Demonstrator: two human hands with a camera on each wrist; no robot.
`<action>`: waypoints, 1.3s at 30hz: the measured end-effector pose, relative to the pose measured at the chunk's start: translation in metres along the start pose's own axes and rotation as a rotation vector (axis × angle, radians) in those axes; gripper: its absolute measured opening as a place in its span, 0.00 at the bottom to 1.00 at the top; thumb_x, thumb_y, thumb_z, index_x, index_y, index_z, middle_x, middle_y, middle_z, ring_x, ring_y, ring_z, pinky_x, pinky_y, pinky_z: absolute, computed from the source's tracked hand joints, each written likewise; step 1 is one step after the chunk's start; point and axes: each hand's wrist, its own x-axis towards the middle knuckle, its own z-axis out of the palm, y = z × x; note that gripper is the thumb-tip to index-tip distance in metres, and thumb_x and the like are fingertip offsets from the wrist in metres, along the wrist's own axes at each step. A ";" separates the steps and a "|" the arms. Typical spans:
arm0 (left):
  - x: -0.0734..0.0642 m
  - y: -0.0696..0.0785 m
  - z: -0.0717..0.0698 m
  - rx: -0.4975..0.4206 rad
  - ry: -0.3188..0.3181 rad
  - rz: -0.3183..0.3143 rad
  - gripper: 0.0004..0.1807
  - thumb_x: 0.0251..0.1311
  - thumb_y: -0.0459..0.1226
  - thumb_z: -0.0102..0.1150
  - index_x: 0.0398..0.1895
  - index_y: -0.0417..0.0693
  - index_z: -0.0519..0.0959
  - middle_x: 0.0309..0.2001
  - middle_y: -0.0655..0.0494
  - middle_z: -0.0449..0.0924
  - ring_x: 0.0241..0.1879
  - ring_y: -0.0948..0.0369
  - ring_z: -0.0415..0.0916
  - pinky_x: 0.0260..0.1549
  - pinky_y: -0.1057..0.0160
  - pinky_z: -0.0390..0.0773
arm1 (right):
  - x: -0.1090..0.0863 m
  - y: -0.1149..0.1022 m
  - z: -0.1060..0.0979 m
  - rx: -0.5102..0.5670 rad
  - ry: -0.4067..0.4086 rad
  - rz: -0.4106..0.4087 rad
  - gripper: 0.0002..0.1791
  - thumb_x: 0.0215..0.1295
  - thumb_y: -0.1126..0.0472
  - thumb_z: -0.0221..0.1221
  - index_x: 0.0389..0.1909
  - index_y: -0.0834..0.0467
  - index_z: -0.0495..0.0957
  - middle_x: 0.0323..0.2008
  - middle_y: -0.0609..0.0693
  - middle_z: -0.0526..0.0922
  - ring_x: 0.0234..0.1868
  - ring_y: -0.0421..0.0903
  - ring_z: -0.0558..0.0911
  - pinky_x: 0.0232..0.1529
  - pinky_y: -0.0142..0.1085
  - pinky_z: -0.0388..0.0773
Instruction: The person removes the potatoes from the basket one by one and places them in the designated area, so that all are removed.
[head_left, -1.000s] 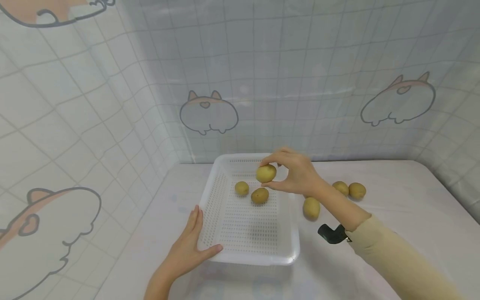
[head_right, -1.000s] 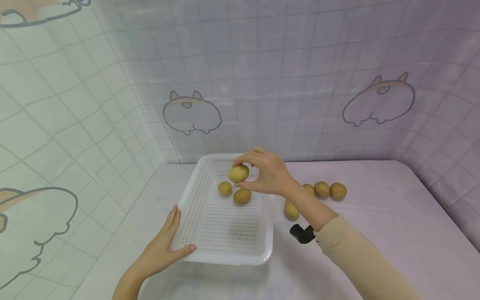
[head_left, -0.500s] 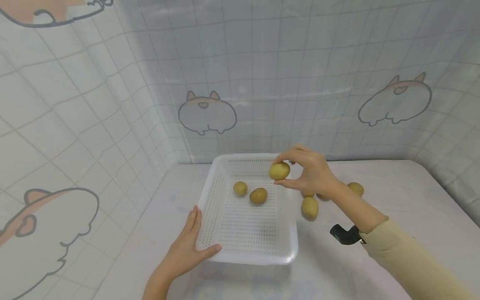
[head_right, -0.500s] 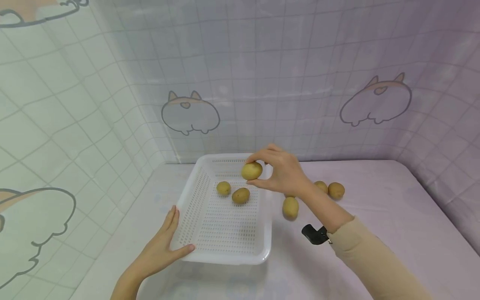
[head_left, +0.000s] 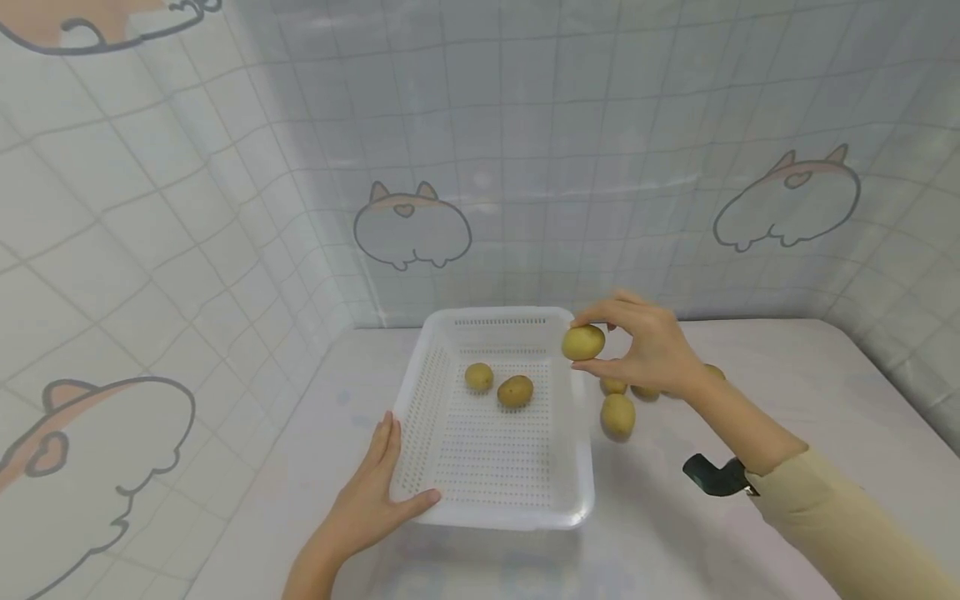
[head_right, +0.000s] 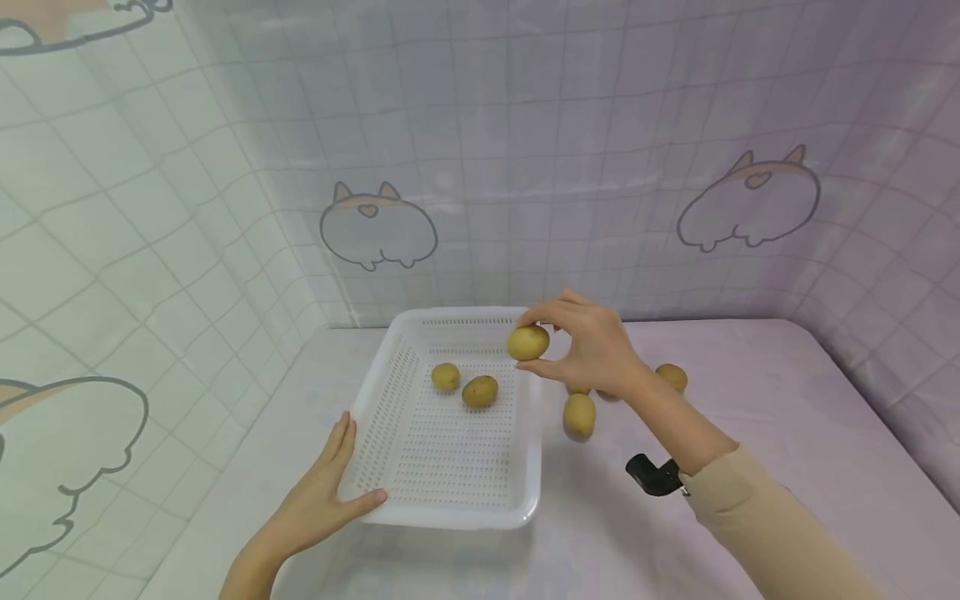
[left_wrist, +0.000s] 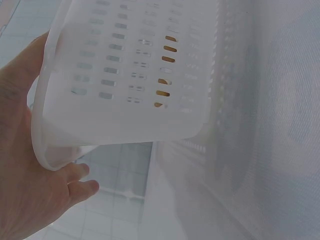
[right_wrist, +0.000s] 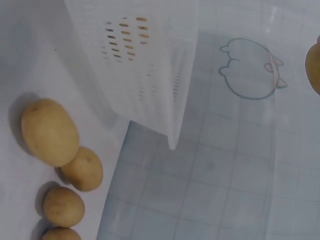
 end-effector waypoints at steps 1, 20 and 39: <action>0.000 0.000 0.000 0.002 0.001 0.002 0.63 0.52 0.60 0.65 0.74 0.32 0.39 0.75 0.38 0.31 0.73 0.40 0.35 0.63 0.37 0.52 | -0.001 0.001 -0.002 -0.003 0.000 -0.001 0.27 0.33 0.58 0.80 0.40 0.50 0.83 0.37 0.37 0.83 0.37 0.38 0.75 0.37 0.27 0.71; -0.001 -0.009 0.002 0.006 0.005 -0.004 0.63 0.52 0.60 0.65 0.74 0.33 0.39 0.76 0.40 0.30 0.73 0.40 0.34 0.64 0.37 0.50 | -0.026 0.013 -0.025 -0.079 0.008 0.034 0.25 0.37 0.51 0.77 0.41 0.50 0.83 0.36 0.36 0.82 0.36 0.33 0.71 0.35 0.25 0.68; -0.002 -0.009 0.002 0.002 0.006 0.004 0.63 0.52 0.58 0.65 0.74 0.31 0.39 0.75 0.38 0.30 0.73 0.39 0.34 0.64 0.37 0.50 | -0.053 0.026 -0.039 -0.148 0.103 0.006 0.31 0.50 0.30 0.62 0.36 0.55 0.84 0.31 0.43 0.83 0.32 0.38 0.71 0.29 0.23 0.65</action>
